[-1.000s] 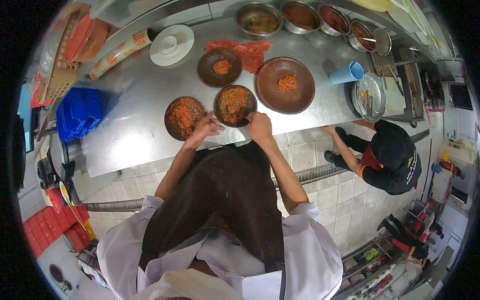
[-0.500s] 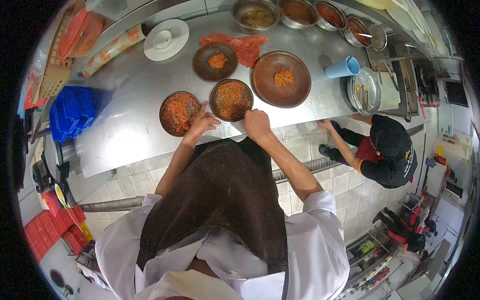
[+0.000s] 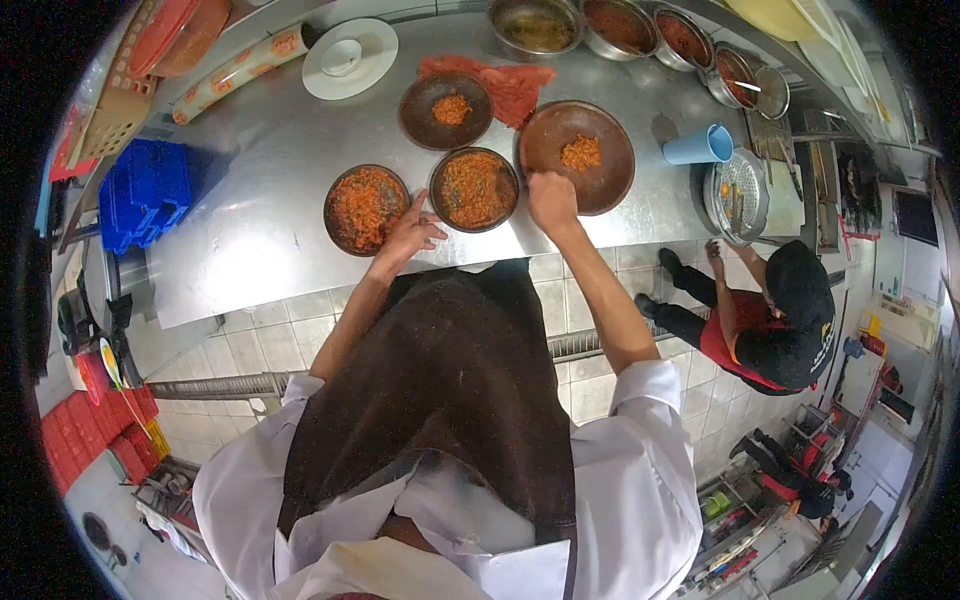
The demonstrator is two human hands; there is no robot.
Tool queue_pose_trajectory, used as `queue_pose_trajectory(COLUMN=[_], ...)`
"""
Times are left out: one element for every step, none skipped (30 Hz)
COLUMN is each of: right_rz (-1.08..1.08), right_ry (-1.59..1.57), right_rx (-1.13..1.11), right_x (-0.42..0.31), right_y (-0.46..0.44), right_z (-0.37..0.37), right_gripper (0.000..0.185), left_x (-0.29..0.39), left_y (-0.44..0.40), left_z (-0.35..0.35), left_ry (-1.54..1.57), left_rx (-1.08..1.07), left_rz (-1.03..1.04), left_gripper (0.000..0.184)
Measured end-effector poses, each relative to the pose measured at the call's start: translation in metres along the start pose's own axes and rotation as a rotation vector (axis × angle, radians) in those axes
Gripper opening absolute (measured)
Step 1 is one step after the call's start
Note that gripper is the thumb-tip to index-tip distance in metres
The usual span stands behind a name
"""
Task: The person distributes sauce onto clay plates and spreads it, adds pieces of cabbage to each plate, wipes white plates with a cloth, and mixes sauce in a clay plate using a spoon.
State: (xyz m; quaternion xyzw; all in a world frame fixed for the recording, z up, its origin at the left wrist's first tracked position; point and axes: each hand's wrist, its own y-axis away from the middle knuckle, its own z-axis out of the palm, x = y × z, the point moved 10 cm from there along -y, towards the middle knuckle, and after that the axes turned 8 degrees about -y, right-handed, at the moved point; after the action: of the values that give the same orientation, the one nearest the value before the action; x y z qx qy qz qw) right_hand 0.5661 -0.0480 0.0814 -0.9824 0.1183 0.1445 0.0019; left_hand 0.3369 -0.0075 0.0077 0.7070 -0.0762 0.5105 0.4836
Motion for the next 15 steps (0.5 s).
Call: queue_pose_trajectory(right_rz=[-0.047, -0.049, -0.024, -0.001, -0.002, -0.024, -0.046, -0.042, -0.007, 0.030, 0.040, 0.023, 0.005, 0.016, 0.029], right_ry=[-0.026, -0.026, -0.005, 0.018, 0.017, 0.017, 0.017, 0.015, 0.007, 0.001, 0.003, 0.004, 0.005, 0.009, -0.016], right_rx=[0.082, 0.083, 0.067, 0.055, 0.056, 0.040, 0.027, 0.027, 0.032, 0.036, 0.038, 0.059, 0.082, 0.088, 0.098], right_x=[-0.003, -0.003, -0.006, -0.007, -0.011, -0.016, -0.019, -0.016, -0.008, 0.000, 0.003, -0.003, -0.009, -0.013, -0.018], right_y=[-0.004, -0.003, -0.001, 0.000, 0.006, 0.013, 0.016, 0.014, 0.010, 0.010, 0.011, 0.011, 0.010, 0.015, 0.025], right_z=[-0.006, -0.003, -0.002, -0.004, -0.006, -0.007, -0.006, -0.003, -0.002, 0.000, 0.002, 0.000, -0.002, -0.003, -0.006], right_gripper=[0.015, 0.015, 0.017, 0.018, 0.018, 0.018, 0.018, 0.018, 0.014, 0.011, 0.011, 0.010, 0.011, 0.011, 0.009], left_x=[0.002, 0.005, 0.005, 0.006, 0.005, 0.005, 0.006, 0.005, 0.005, 0.004, 0.004, 0.005, 0.005, 0.005, 0.010], left_y=[0.001, 0.002, 0.002, 0.001, 0.002, 0.003, 0.003, 0.004, 0.004, 0.004, 0.003, 0.003, 0.002, 0.001, 0.002], left_z=[-0.001, -0.002, -0.003, -0.004, -0.006, -0.006, -0.006, -0.006, -0.005, -0.005, -0.004, -0.002, -0.003, -0.003, -0.002], left_ry=[-0.017, -0.035, -0.036, -0.037, -0.037, -0.038, -0.032, -0.029, -0.033, -0.027, -0.021, -0.025, -0.020, -0.016, -0.026], left_rx=[0.013, 0.026, 0.028, 0.039, 0.050, 0.051, 0.049, 0.044, 0.038, 0.035, 0.031, 0.021, 0.022, 0.023, 0.036], left_rz=[0.009, 0.020, 0.021, 0.024, 0.023, 0.023, 0.020, 0.015, 0.014, 0.003, -0.005, -0.004, -0.012, -0.020, -0.007], left_gripper=[0.090, 0.088, 0.088, 0.091, 0.094, 0.094, 0.094, 0.094, 0.094, 0.094, 0.094, 0.094, 0.094, 0.094, 0.091])
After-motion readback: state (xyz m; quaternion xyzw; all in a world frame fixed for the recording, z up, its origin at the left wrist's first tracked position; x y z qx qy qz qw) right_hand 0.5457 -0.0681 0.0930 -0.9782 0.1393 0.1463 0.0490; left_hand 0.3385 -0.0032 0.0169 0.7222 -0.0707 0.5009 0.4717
